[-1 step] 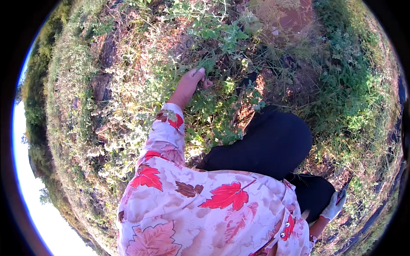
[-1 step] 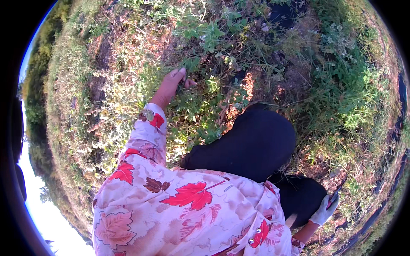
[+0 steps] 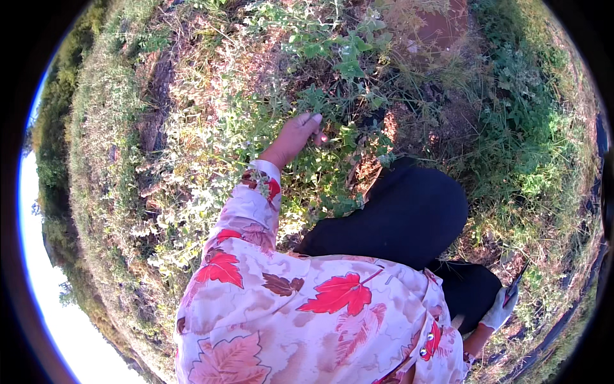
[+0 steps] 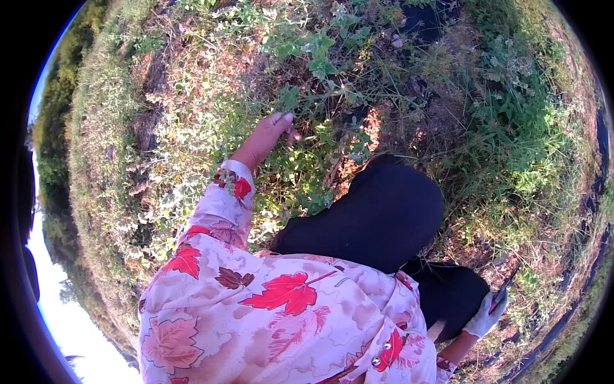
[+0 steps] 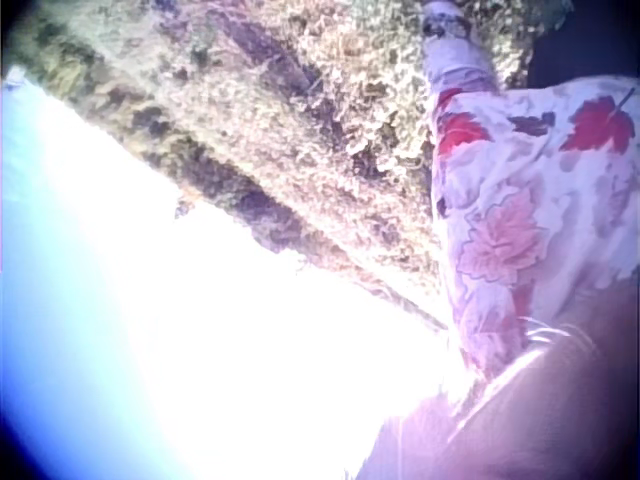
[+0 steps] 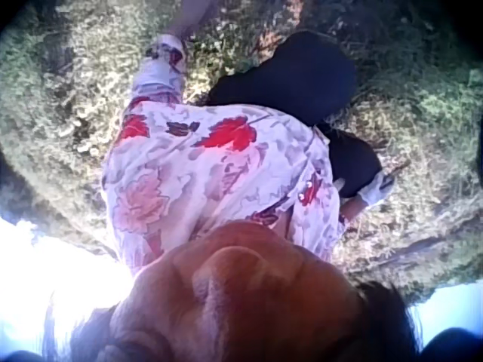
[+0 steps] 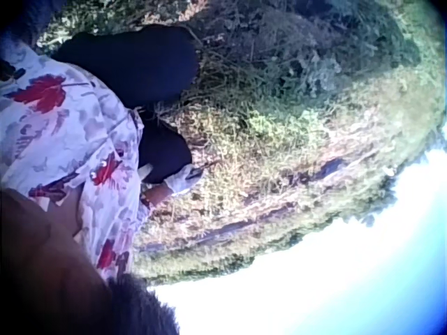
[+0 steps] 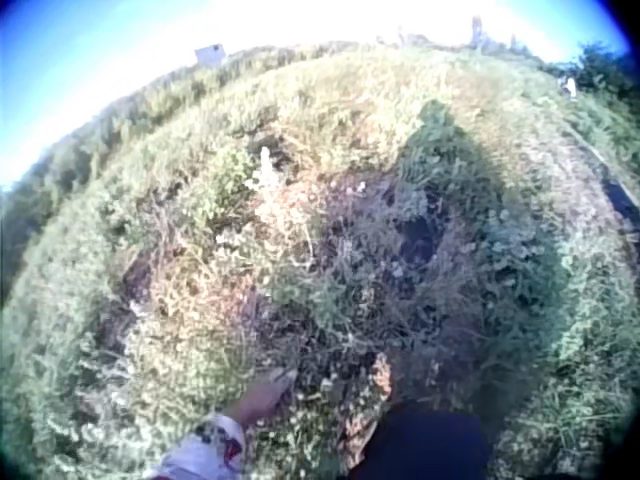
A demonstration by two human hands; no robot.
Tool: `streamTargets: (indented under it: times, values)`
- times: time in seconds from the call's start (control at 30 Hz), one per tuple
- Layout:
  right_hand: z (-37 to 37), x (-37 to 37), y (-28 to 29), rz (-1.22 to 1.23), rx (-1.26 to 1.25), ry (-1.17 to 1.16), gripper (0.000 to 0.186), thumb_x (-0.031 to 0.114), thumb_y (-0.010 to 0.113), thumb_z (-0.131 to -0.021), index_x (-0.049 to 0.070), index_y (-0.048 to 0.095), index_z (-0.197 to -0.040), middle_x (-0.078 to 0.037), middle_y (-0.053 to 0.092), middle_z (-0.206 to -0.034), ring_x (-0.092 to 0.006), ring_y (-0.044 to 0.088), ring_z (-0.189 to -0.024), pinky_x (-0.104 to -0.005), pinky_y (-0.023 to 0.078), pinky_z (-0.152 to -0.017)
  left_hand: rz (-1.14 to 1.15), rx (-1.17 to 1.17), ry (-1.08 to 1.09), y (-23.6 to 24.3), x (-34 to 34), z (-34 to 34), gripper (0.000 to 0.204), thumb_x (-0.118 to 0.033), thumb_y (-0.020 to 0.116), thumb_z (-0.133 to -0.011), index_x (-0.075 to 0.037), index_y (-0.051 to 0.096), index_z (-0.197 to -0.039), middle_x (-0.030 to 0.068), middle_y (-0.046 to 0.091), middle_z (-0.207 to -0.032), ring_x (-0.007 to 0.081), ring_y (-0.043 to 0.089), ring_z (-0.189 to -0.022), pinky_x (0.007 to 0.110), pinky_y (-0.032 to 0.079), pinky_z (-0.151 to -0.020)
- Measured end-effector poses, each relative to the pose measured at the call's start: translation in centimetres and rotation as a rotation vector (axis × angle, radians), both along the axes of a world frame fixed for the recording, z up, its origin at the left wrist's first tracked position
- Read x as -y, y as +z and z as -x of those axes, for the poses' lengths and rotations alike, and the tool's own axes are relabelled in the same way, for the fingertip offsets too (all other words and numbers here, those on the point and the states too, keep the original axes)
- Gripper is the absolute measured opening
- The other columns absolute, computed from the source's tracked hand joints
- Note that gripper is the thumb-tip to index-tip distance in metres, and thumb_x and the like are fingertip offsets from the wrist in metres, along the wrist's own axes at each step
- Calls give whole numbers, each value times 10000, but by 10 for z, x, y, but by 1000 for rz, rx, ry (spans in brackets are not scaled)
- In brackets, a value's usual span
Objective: The person kneels on the ground and repeatedly pulls weeds from the soil by hand. They gather the removed weeds and place them aside while continuing to clear the area.
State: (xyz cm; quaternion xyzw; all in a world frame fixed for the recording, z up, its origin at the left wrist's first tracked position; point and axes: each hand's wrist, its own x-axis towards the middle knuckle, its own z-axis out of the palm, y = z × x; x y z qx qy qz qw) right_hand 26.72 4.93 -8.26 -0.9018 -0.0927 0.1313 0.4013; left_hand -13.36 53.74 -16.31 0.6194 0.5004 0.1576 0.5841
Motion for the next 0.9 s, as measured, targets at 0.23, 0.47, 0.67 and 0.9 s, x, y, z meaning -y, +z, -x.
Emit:
streamTargets:
  times: [0.23, 0.47, 0.67, 0.9]
  values:
    - [-1, -8, 1, 68, 34, 42, 495, 205, 577, -877, 12, 401, -1297, -65, 493, -1168, -157, 472, -1020, -280, 353, -924, 130, -246, -714, -94, 132, 9, 310, -271, 496, -877, -19, 552, -1050, 205, 613, -925, 337, 595, -849, 426, 464, -747]
    - [-12, 6, -10, -3, 1, -7, 496, 196, 579, -872, 8, 406, -1297, -74, 486, -1183, -157, 460, -1044, -285, 334, -944, -627, -778, -286, -33, 46, -21, 254, -102, 520, -778, -41, 521, -1025, 200, 598, -860, 363, 620, -746, 467, 495, -610]
    - [-10, 2, -11, 2, 26, 30, 499, 174, 575, -872, -21, 394, -1294, -84, 482, -1189, -166, 461, -1045, -290, 334, -944, -712, -1184, -371, -89, 18, 10, 166, -60, 529, -736, -38, 639, -858, 164, 636, -773, 334, 637, -691, 428, 504, -556]
    - [-13, 11, -11, 61, 39, 26, 504, 160, 567, -861, -32, 395, -1294, -88, 491, -1194, -160, 462, -1054, -287, 331, -951, -703, -1033, -559, -65, 13, -20, 137, -80, 551, -729, -57, 684, -750, 145, 654, -749, 289, 656, -707, 403, 508, -569]
